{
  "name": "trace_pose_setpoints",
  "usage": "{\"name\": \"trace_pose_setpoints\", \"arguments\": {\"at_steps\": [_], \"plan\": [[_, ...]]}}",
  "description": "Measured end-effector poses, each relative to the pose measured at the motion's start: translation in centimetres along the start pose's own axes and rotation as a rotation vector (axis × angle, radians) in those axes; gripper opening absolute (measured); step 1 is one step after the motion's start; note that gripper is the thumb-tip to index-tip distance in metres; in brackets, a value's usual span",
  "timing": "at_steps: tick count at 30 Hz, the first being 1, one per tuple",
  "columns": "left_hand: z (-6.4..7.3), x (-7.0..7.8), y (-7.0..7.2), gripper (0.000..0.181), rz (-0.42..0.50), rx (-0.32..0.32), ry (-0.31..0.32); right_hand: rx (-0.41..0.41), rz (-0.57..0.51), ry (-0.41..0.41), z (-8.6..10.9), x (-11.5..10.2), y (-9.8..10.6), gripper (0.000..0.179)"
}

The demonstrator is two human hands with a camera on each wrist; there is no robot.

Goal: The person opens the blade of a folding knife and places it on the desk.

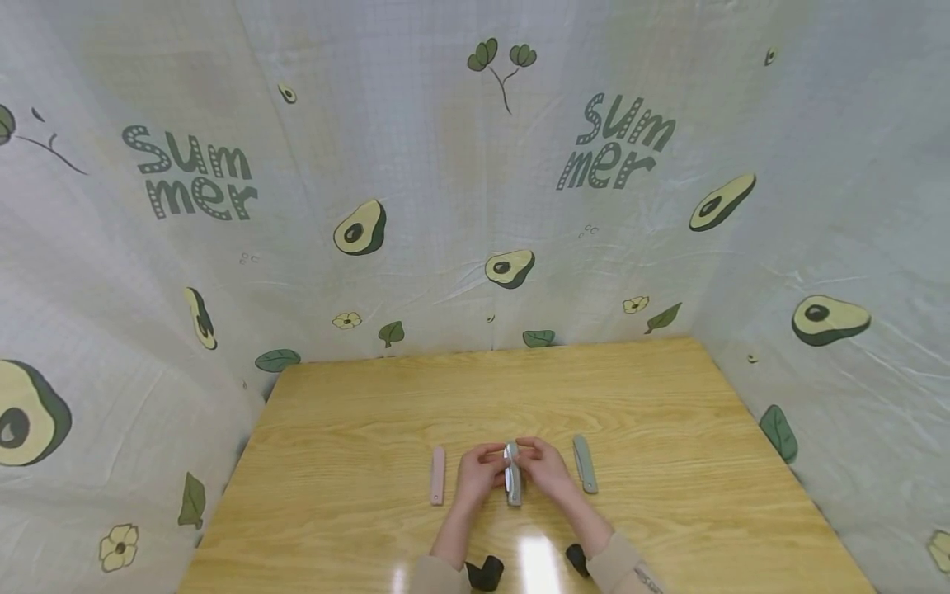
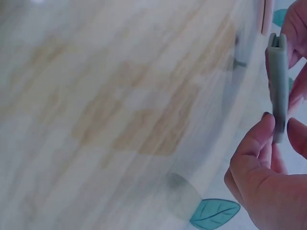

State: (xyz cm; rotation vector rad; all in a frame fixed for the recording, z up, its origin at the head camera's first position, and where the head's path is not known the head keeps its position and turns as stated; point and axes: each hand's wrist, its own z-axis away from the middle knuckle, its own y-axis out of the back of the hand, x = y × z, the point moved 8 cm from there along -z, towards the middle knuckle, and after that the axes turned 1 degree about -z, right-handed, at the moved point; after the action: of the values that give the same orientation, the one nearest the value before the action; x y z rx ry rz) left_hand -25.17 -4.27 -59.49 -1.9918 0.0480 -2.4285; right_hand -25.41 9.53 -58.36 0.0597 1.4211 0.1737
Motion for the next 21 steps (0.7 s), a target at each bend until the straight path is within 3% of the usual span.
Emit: {"name": "trace_pose_setpoints", "arguments": {"at_steps": [9, 21], "plan": [[0.4, 1.0, -0.1, 0.04, 0.07, -0.137, 0.014, -0.085, -0.062, 0.0, 0.3, -1.0, 0.1, 0.04], [0.4, 1.3, -0.2, 0.043, 0.153, -0.202, 0.043, -0.126, -0.119, -0.021, 0.9, -2.6, 0.4, 0.046]]}}
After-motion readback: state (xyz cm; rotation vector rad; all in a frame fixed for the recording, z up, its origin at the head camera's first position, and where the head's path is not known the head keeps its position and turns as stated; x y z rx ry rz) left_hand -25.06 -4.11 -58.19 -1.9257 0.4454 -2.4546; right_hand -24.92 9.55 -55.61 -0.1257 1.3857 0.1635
